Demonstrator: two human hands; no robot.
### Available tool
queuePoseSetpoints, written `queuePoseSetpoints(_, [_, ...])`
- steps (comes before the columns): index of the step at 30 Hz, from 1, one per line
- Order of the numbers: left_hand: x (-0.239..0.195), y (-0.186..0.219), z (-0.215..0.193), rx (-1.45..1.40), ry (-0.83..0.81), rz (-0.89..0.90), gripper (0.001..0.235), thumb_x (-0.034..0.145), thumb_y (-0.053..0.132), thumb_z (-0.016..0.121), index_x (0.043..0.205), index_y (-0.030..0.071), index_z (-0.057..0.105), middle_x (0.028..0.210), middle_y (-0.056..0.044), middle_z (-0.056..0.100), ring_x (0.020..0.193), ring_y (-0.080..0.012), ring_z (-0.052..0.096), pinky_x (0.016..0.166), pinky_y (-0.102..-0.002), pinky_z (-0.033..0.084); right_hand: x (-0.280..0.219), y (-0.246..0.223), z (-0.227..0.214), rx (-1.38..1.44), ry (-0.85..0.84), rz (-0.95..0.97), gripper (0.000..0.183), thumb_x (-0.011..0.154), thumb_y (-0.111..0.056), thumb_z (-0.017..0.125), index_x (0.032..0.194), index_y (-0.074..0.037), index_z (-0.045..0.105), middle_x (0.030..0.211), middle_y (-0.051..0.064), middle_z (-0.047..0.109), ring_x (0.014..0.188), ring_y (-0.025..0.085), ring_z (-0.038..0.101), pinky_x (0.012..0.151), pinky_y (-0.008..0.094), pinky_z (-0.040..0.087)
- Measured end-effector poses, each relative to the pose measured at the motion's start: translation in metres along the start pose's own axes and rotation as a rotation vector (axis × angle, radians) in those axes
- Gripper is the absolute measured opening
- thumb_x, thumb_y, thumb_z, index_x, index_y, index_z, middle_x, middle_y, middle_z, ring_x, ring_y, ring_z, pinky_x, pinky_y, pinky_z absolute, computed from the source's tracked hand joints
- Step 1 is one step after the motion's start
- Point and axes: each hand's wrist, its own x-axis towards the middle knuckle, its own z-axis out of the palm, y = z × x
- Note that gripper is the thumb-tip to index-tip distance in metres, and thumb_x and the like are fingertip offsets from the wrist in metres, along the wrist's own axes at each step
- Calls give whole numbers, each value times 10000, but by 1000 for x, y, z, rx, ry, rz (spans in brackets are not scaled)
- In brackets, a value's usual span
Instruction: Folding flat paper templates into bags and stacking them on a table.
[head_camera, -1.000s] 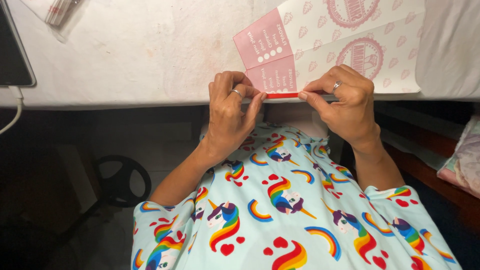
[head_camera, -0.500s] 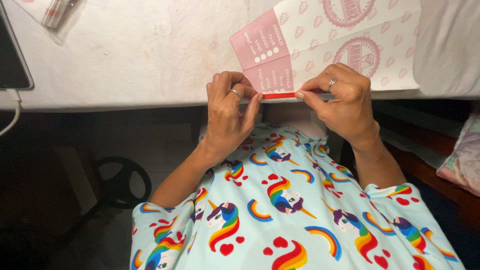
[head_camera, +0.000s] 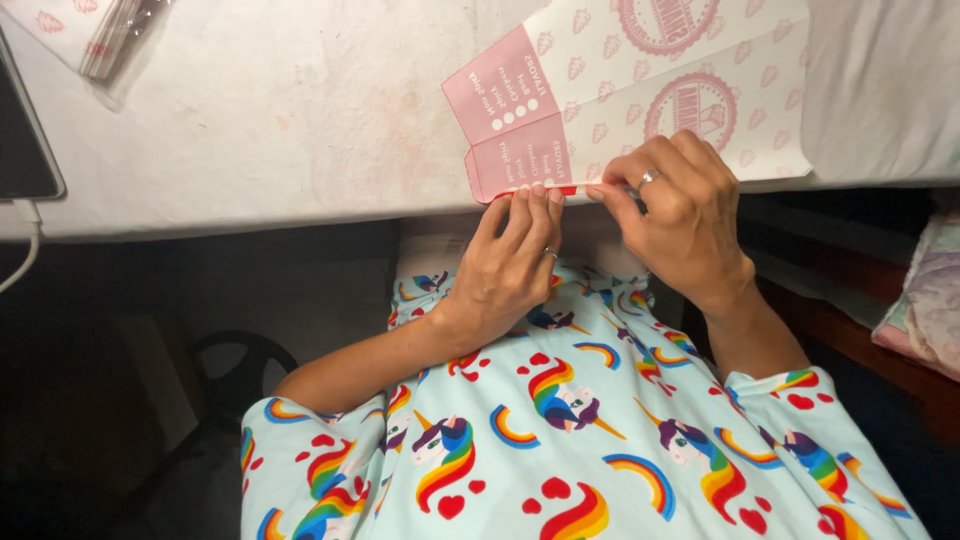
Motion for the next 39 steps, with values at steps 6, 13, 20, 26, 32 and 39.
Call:
queuePoseSetpoints(6, [2, 8, -1, 149, -110, 6, 424, 906, -81, 502, 1309, -93, 632, 1091, -287, 632, 1007, -386, 654, 915, -534, 586, -17, 25, -5, 97, 30, 27, 108, 1024, -109, 818, 956, -68, 744, 835, 47, 561, 860, 296, 601, 790, 403, 506])
queuePoseSetpoints(13, [-14, 14, 15, 186, -248, -25, 592, 933, -35, 585, 1511, 78, 523, 1129, -222, 557, 1033, -352, 585, 942, -590, 555, -16, 36, -4, 208, 25, 50, 120, 1016, -114, 829, 940, -51, 760, 814, 52, 582, 789, 259, 577, 740, 373, 501])
queuePoseSetpoints(20, [-12, 17, 18, 183, -301, -51, 602, 961, 56, 606, 1546, 146, 496, 1134, -213, 503, 1019, -352, 538, 931, -604, 534, -7, 36, -9, 254, 12, 73, 150, 968, -74, 865, 911, -45, 730, 761, 59, 554, 762, 270, 586, 702, 381, 495])
queuePoseSetpoints(26, [-9, 18, 14, 134, -308, -80, 628, 935, 64, 632, 1542, 167, 507, 1128, -214, 505, 994, -350, 531, 909, -614, 517, -5, 35, -14, 270, -11, 73, 146, 953, -42, 866, 890, -28, 736, 739, 71, 567, 723, 265, 579, 691, 377, 504])
queuePoseSetpoints(32, [-6, 17, 13, 140, -269, -82, 582, 966, 80, 599, 1533, 184, 521, 1099, -210, 524, 998, -354, 546, 900, -601, 511, -13, 43, -16, 233, -5, 99, 123, 944, -28, 872, 910, -52, 756, 723, 62, 539, 800, 286, 632, 723, 390, 494])
queuePoseSetpoints(39, [6, 17, 5, 236, -331, -111, 644, 952, 43, 618, 1534, 287, 493, 1100, -148, 508, 949, -296, 519, 907, -509, 510, -19, 48, -12, 78, 10, 49, 247, 903, -100, 956, 869, -77, 713, 785, 44, 599, 802, 291, 615, 755, 410, 441])
